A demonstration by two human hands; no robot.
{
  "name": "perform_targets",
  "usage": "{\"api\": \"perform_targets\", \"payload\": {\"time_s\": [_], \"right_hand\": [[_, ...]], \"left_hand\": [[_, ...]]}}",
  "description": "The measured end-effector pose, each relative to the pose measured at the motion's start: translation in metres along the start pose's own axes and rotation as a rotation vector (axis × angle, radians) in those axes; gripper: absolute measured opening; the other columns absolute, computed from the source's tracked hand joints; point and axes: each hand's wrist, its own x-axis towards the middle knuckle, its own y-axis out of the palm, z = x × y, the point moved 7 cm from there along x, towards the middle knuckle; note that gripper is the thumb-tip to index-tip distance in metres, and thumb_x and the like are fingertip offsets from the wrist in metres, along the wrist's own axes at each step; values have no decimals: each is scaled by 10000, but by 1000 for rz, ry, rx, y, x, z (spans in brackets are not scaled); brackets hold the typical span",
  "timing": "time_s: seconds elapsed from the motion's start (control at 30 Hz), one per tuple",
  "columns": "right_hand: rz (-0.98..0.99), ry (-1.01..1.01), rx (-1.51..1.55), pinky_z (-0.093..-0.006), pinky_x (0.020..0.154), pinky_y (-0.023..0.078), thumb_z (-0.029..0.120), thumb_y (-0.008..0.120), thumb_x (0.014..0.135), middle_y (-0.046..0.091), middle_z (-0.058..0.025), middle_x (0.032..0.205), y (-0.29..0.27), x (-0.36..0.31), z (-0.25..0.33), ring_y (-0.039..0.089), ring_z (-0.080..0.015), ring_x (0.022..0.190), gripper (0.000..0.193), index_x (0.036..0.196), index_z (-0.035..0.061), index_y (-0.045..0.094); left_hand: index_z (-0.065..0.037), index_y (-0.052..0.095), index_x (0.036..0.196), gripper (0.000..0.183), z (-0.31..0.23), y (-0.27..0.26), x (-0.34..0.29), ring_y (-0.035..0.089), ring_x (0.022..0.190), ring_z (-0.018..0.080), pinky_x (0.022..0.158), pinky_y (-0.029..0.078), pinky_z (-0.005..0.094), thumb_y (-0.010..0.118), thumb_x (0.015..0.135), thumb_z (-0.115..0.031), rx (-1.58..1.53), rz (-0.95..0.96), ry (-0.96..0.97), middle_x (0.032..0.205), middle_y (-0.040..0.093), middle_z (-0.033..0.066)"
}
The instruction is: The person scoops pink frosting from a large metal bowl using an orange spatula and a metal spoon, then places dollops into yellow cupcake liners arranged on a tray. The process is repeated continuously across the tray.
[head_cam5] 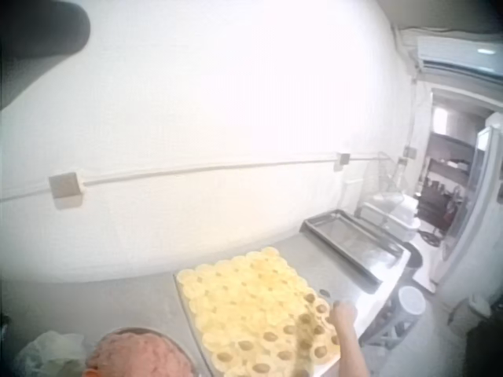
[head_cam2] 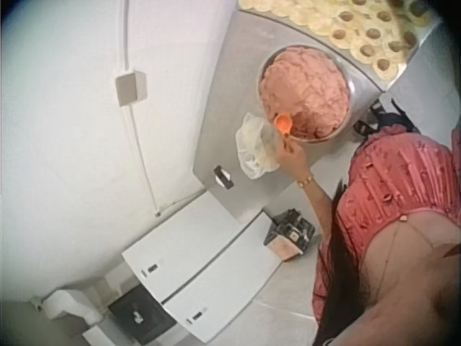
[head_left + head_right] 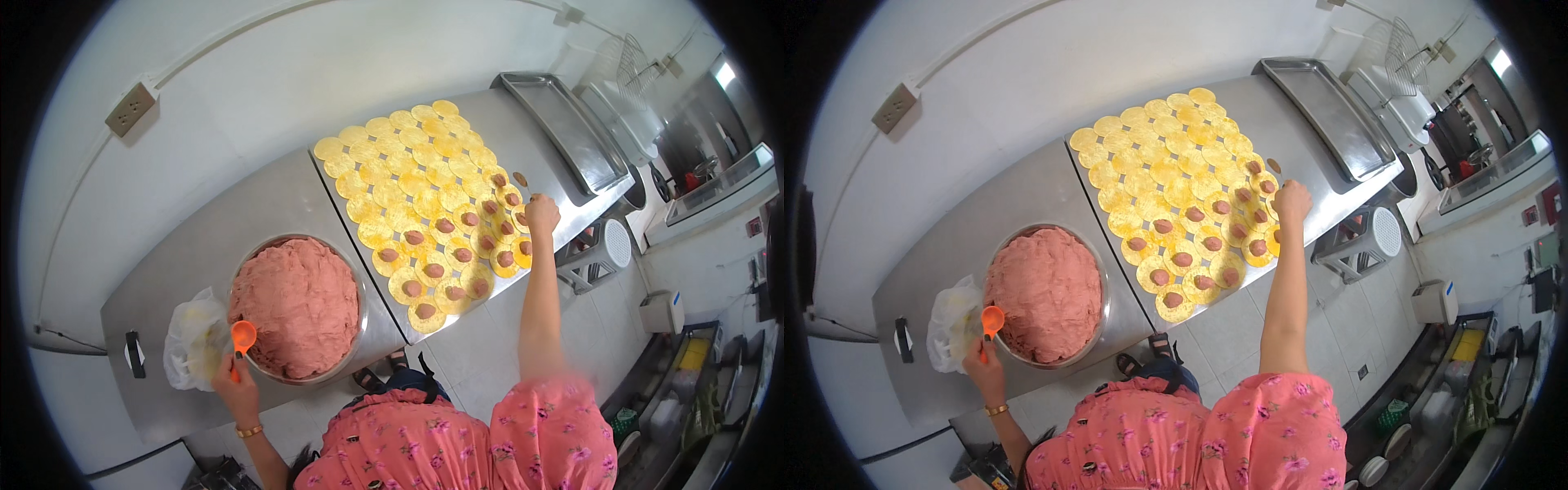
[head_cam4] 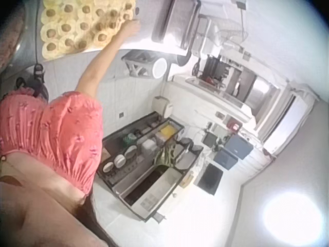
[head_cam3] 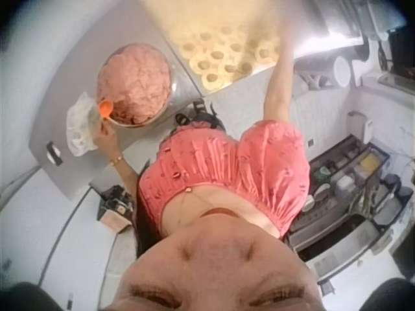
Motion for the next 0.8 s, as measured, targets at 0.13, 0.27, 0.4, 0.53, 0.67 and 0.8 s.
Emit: {"api": "perform_targets", "payload": {"time_s": [0.13,0.27,0.4,0.53,0.67,0.8], "right_hand": [[-4,-108,-33,-433,687,521,140,607,735,677,-169,835,1,7,10,660,-357,790,158,840,77,706],[5,-203,-121,-432,666,522,137,603,765,677,-169,827,7,34,33,663,-352,782,135,819,67,706],[42,-290,-244,-430,648,527,158,562,789,666,-203,825,23,45,36,664,-358,781,190,813,22,692],[13,-271,-198,-424,622,521,189,606,778,666,-175,784,44,56,36,664,-351,737,167,773,50,698],[-56,-282,-144,-426,616,523,174,614,753,667,-176,777,59,71,39,664,-356,720,152,752,45,695],[-41,-281,-144,-429,618,526,160,624,723,671,-177,795,75,79,46,666,-355,735,140,750,41,693]], "left_hand": [[56,496,774,117,4,3,6,378,534,194,527,362,340,529,841,-34,11,10,-34,592,454,130],[55,499,771,124,-2,9,17,419,533,179,534,374,335,528,846,-39,45,0,-30,596,492,132],[53,503,767,129,-7,20,26,450,520,174,530,379,336,527,848,-45,86,25,-64,584,512,123],[49,504,757,136,-11,30,35,431,508,169,518,373,331,529,847,-49,85,5,-47,574,501,122],[44,515,751,139,-5,34,42,428,504,164,511,370,327,528,849,-55,98,-9,-40,574,502,123],[40,530,757,140,3,38,47,455,508,159,513,376,322,524,853,-61,142,22,-65,580,519,119]]}}
